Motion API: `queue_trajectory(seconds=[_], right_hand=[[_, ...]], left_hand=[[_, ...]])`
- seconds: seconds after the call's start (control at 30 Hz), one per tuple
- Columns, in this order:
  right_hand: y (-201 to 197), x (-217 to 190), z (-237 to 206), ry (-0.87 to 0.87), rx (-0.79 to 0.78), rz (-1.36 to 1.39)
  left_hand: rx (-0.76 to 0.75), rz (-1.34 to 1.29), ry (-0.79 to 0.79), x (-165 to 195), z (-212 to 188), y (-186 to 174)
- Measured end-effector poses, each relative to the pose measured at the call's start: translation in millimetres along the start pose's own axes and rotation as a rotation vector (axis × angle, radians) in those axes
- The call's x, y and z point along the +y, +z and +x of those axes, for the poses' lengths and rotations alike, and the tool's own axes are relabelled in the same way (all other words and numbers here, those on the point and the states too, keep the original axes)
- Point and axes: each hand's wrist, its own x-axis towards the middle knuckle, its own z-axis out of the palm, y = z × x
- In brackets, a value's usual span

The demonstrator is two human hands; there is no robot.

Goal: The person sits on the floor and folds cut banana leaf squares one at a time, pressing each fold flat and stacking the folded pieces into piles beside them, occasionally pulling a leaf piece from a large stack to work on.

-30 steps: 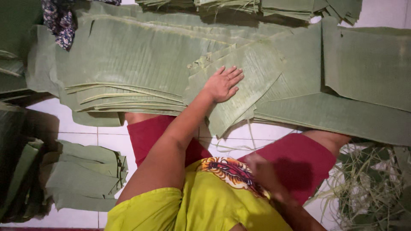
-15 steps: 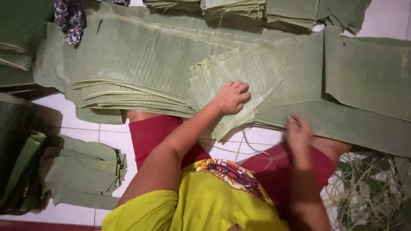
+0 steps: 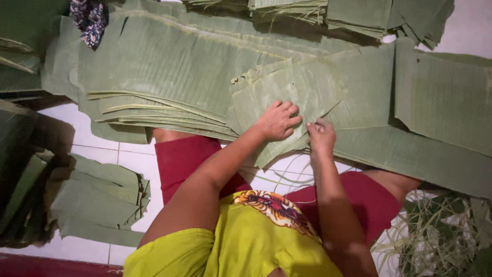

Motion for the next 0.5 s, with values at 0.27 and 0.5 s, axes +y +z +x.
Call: queue_trajectory(seconds=[0.27, 0.5], right_hand=[[-74.7, -40.1, -15.4, 0.099, 0.030, -0.149], [-221.9, -132.6, -32.1, -0.019, 0.128, -0.985]], left_hand=[[-0.074, 0.026, -0.109, 0.4, -0.4, 7.2], [-0.114, 0.048, -0.259, 0.9, 7.7, 0.9]])
